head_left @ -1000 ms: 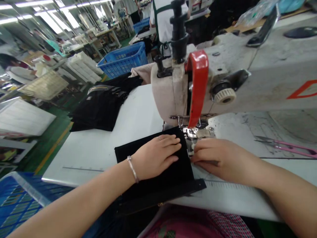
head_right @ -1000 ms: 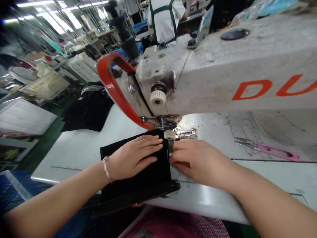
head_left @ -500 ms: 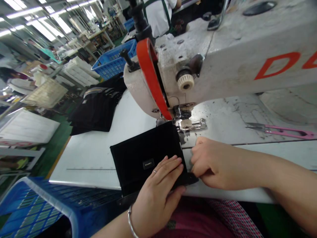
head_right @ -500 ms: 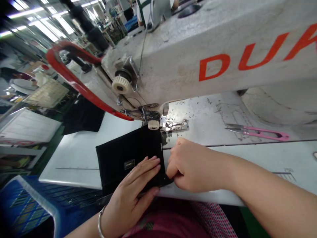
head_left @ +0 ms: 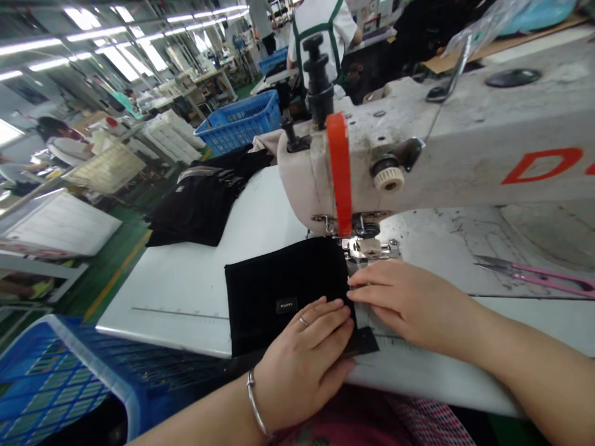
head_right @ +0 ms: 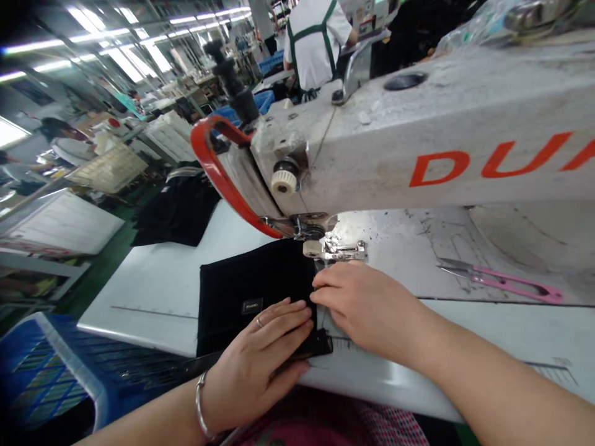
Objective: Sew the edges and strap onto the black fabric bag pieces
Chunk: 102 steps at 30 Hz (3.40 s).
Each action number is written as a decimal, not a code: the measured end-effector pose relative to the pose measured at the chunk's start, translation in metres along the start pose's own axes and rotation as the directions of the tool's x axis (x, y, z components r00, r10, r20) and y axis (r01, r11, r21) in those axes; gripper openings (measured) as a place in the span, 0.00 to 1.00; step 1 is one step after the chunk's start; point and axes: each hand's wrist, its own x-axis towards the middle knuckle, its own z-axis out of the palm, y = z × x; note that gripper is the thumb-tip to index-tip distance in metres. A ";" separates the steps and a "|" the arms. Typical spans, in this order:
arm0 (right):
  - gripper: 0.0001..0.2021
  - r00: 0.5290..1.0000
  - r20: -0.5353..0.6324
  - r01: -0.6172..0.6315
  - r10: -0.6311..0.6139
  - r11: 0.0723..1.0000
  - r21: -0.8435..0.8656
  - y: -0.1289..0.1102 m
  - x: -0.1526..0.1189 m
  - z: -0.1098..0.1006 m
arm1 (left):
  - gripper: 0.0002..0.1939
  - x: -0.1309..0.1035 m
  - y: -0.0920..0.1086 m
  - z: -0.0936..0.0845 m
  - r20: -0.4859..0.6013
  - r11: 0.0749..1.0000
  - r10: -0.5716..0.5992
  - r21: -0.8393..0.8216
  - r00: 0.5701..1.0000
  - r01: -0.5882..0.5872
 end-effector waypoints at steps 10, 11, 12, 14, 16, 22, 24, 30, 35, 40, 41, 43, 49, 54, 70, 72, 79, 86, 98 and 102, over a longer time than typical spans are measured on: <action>0.14 0.998 -0.054 0.008 -0.010 0.998 -0.054 0.005 0.002 0.009 | 0.19 0.022 -0.040 -0.005 -0.009 0.994 0.106 0.006 0.994 -0.106; 0.15 0.998 -0.061 0.007 -0.011 0.998 -0.057 0.006 0.002 0.009 | 0.19 0.024 -0.044 -0.005 -0.007 0.993 0.117 0.008 0.993 -0.117; 0.15 0.998 -0.063 0.003 -0.007 0.998 -0.062 0.007 0.003 0.010 | 0.19 0.027 -0.049 -0.006 -0.005 0.992 0.127 0.011 0.992 -0.127; 0.17 0.999 -0.050 -0.013 0.010 0.997 -0.073 0.008 0.004 0.011 | 0.19 0.033 -0.057 -0.007 -0.006 0.990 0.144 0.013 0.990 -0.144; 0.18 0.998 -0.037 -0.046 0.043 0.995 -0.087 0.008 0.004 0.011 | 0.18 0.039 -0.065 -0.008 -0.013 0.986 0.168 0.018 0.986 -0.168; 0.19 0.975 0.014 -0.218 0.223 0.963 -0.157 0.010 0.006 0.015 | 0.16 0.056 -0.085 -0.009 -0.091 0.976 0.217 0.036 0.972 -0.214; 0.19 0.959 0.022 -0.271 0.282 0.939 -0.212 0.010 0.007 0.015 | 0.16 0.061 -0.091 -0.008 -0.105 0.975 0.219 0.047 0.970 -0.215; 0.16 0.934 -0.004 -0.336 0.357 0.874 -0.351 0.008 0.013 0.017 | 0.13 0.069 -0.098 -0.006 -0.115 0.971 0.215 0.129 0.970 -0.200; 0.18 0.953 -0.075 -0.304 0.295 0.901 -0.309 0.007 0.012 0.017 | 0.14 0.066 -0.096 -0.008 -0.111 0.978 0.134 0.172 0.985 -0.114; 0.08 0.908 -0.343 -0.331 0.240 0.913 -0.239 0.015 0.010 0.007 | 0.10 0.067 -0.111 -0.013 -0.157 0.984 0.175 0.064 0.972 -0.167; 0.08 0.903 -0.347 -0.352 0.254 0.900 -0.258 0.017 0.011 0.005 | 0.09 0.067 -0.114 -0.014 -0.171 0.983 0.185 0.032 0.968 -0.183; 0.08 0.905 -0.301 -0.391 0.299 0.865 -0.315 0.021 0.012 0.002 | 0.08 0.068 -0.118 -0.015 -0.197 0.978 0.197 -0.031 0.960 -0.207; 0.15 0.907 -0.250 -0.417 0.340 0.815 -0.403 0.021 0.015 0.008 | 0.05 0.069 -0.102 -0.005 -0.259 0.986 0.130 -0.068 0.957 -0.153; 0.08 0.969 -0.188 -0.194 0.162 0.967 -0.166 0.015 0.017 0.019 | 0.06 0.068 -0.090 0.000 -0.246 0.993 0.087 -0.055 0.965 -0.103; 0.08 0.955 -0.251 -0.231 0.161 0.932 -0.280 0.020 0.016 0.027 | 0.05 0.081 -0.098 0.004 -0.308 0.997 -0.034 -0.080 0.951 0.010; 0.09 0.952 -0.254 -0.247 0.168 0.916 -0.317 0.019 0.018 0.026 | 0.05 0.083 -0.100 0.005 -0.306 0.997 -0.057 -0.068 0.950 0.038; 0.10 0.949 -0.222 -0.291 0.225 0.898 -0.330 0.018 0.023 0.025 | 0.05 0.086 -0.102 0.007 -0.310 0.993 -0.112 -0.065 0.944 0.096; 0.09 0.944 -0.237 -0.298 0.229 0.900 -0.318 0.021 0.021 0.027 | 0.05 0.085 -0.101 0.007 -0.300 0.992 -0.119 -0.063 0.947 0.105; 0.09 0.939 -0.230 -0.319 0.257 0.902 -0.292 0.024 0.021 0.028 | 0.04 0.087 -0.104 0.009 -0.301 0.992 -0.123 -0.063 0.946 0.109; 0.10 0.939 -0.232 -0.315 0.254 0.905 -0.285 0.024 0.021 0.028 | 0.05 0.086 -0.103 0.009 -0.299 0.993 -0.114 -0.072 0.948 0.097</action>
